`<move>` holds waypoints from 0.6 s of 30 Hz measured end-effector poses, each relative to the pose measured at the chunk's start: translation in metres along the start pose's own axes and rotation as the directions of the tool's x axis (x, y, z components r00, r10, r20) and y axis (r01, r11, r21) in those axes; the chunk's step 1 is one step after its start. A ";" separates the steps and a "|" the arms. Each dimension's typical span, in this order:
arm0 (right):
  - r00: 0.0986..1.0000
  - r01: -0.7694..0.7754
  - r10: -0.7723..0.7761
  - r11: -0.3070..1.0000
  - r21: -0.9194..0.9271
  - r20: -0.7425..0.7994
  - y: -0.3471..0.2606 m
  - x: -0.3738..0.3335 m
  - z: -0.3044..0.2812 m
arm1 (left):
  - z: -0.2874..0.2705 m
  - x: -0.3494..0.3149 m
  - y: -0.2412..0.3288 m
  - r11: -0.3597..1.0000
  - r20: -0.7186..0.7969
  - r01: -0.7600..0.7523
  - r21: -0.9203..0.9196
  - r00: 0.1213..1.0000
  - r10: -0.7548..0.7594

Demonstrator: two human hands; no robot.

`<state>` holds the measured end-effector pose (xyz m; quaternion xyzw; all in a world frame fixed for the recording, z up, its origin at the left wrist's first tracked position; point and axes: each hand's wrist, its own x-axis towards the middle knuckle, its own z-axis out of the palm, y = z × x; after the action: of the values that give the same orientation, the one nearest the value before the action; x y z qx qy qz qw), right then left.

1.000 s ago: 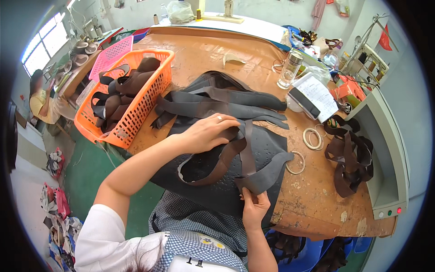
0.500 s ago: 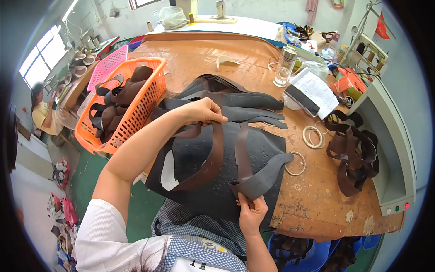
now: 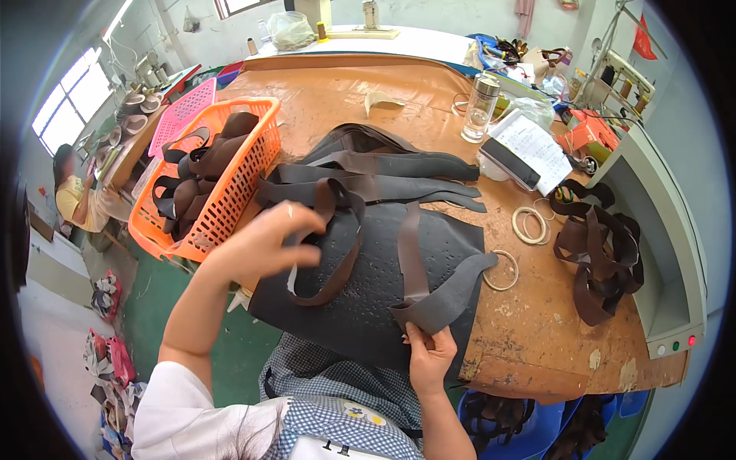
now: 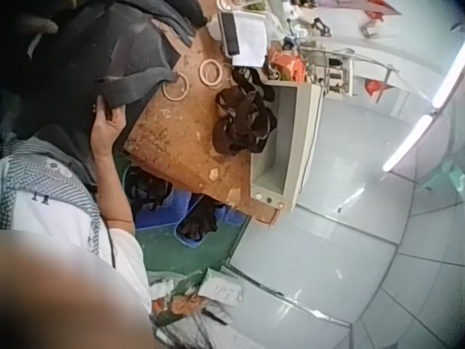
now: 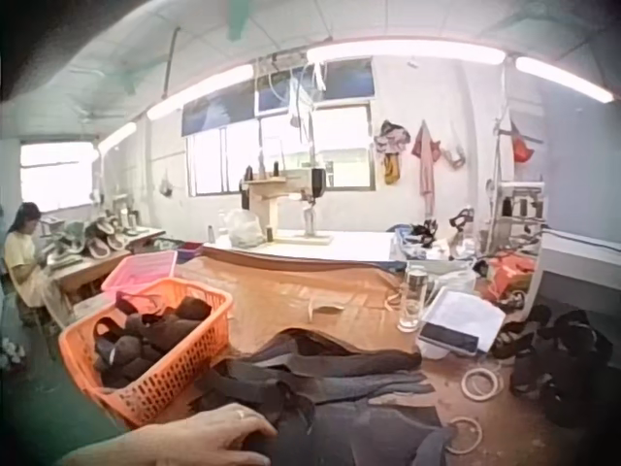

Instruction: The recorder is folding and aligning leather or synthetic components for shoe uppers at a factory workstation.

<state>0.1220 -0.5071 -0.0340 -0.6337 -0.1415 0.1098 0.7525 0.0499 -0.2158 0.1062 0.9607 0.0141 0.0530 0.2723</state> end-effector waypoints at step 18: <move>0.840 -0.530 0.437 0.788 0.312 0.321 -0.106 -0.039 0.019 | 0.027 -0.035 0.014 0.938 -0.126 -0.194 -0.289 0.978 0.163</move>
<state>0.0770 -0.5215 0.0703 -0.4691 -0.0354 0.3990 0.7871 0.0183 -0.2441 0.0872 0.9017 -0.0677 0.1272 0.4076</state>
